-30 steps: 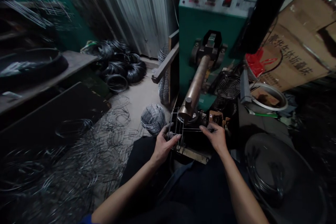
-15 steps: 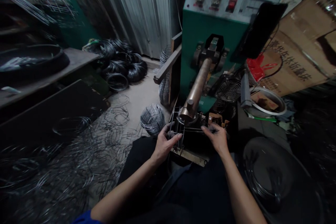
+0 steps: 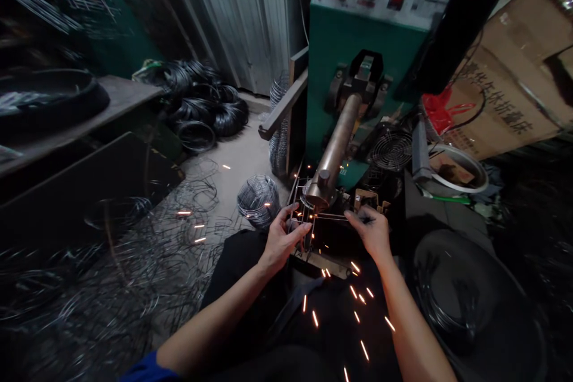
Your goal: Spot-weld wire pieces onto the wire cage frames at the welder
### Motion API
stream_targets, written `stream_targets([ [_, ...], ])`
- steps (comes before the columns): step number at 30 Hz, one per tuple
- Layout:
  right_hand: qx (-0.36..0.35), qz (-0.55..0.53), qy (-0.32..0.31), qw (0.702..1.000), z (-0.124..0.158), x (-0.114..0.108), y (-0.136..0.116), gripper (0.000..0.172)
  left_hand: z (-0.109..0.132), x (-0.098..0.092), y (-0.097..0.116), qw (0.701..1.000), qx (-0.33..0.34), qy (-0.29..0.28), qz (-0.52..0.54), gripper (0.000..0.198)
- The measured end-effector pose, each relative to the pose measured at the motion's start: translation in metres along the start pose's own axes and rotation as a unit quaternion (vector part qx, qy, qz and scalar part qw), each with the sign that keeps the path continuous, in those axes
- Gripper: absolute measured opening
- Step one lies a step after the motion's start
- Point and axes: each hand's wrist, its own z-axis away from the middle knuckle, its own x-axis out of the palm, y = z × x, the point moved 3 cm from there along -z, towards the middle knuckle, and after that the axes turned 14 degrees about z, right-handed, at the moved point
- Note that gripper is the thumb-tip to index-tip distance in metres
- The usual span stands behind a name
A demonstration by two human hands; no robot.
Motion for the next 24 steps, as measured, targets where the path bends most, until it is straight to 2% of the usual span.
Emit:
stream_targets([
  [6, -0.014, 0.011, 0.015, 1.0, 0.005, 0.001, 0.001, 0.049, -0.001, -0.002, 0.007, 0.999, 0.015, 0.017, -0.044, 0.071],
  [9, -0.037, 0.031, 0.046, 0.998, 0.011, -0.007, 0.015, 0.039, 0.001, -0.003, 0.01, 0.997, 0.017, 0.032, -0.073, 0.065],
  [11, -0.022, 0.08, 0.065, 0.994, 0.016, -0.023, 0.045, 0.033, 0.0, -0.003, 0.01, 0.996, 0.019, 0.039, -0.081, 0.064],
  [13, 0.073, 0.202, 0.051, 0.975, 0.029, -0.045, 0.093, 0.035, -0.003, -0.001, 0.009, 0.996, 0.016, 0.043, -0.076, 0.065],
  [15, 0.226, 0.333, 0.002, 0.915, 0.054, -0.071, 0.149, 0.038, -0.003, 0.002, 0.009, 0.996, 0.011, 0.054, -0.075, 0.066],
  [18, 0.385, 0.388, -0.067, 0.835, 0.105, -0.098, 0.219, 0.036, 0.0, 0.008, 0.012, 0.993, -0.001, 0.074, -0.092, 0.063],
  [21, 0.465, 0.386, -0.131, 0.786, 0.147, -0.103, 0.265, 0.031, 0.004, 0.011, 0.014, 0.991, -0.01, 0.084, -0.104, 0.061],
  [24, 0.495, 0.385, -0.17, 0.76, 0.168, -0.097, 0.29, 0.034, 0.005, 0.012, 0.013, 0.99, -0.013, 0.101, -0.097, 0.062],
])
